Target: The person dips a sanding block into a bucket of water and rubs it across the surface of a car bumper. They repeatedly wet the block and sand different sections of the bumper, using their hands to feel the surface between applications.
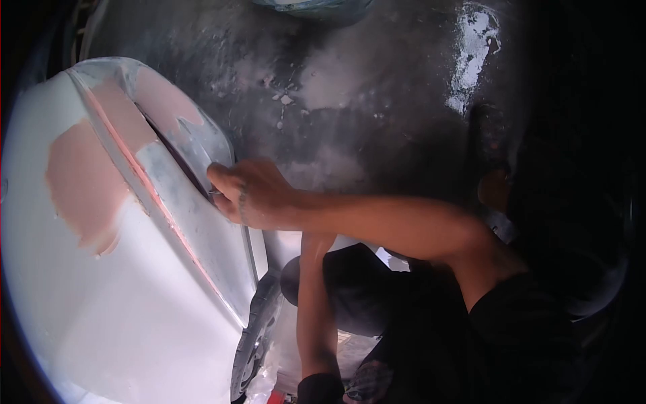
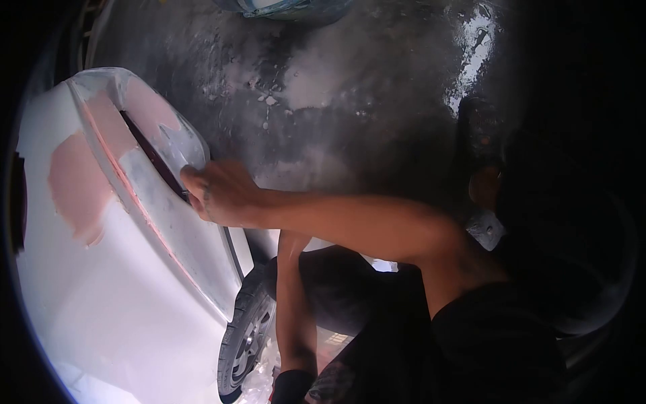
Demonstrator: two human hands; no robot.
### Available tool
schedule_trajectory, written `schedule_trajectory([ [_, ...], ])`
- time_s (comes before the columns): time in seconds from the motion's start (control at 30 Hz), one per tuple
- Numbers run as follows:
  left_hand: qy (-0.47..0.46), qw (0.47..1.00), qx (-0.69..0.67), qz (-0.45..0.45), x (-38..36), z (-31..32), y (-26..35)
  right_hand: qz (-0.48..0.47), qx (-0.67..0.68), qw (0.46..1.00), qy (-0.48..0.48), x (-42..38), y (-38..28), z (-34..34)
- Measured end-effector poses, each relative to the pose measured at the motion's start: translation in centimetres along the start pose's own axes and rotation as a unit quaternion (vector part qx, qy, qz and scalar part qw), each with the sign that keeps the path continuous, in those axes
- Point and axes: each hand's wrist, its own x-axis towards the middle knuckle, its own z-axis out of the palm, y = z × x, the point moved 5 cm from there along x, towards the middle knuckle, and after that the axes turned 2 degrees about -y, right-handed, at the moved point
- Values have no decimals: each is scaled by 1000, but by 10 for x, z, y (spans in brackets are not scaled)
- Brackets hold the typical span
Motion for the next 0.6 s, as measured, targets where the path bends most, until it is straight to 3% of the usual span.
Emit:
schedule_trajectory([
  [0.07,5,1000,14,-27,3,-6,6,34,40,999,14,38,2,-11],
  [0.13,-67,992,25,-103,-2,-6,6,91,53,994,24,47,-2,-13],
  [0.23,-5,998,8,-60,-9,-5,-4,64,8,998,9,16,-10,-6],
  [0.33,34,999,7,-22,0,-2,-5,66,20,998,8,37,-6,-9],
  [0.43,-15,996,22,-82,-3,-6,3,70,31,997,32,28,1,-12],
  [0.6,-12,996,30,-87,-13,-3,-4,131,98,979,125,8,18,-19],
])
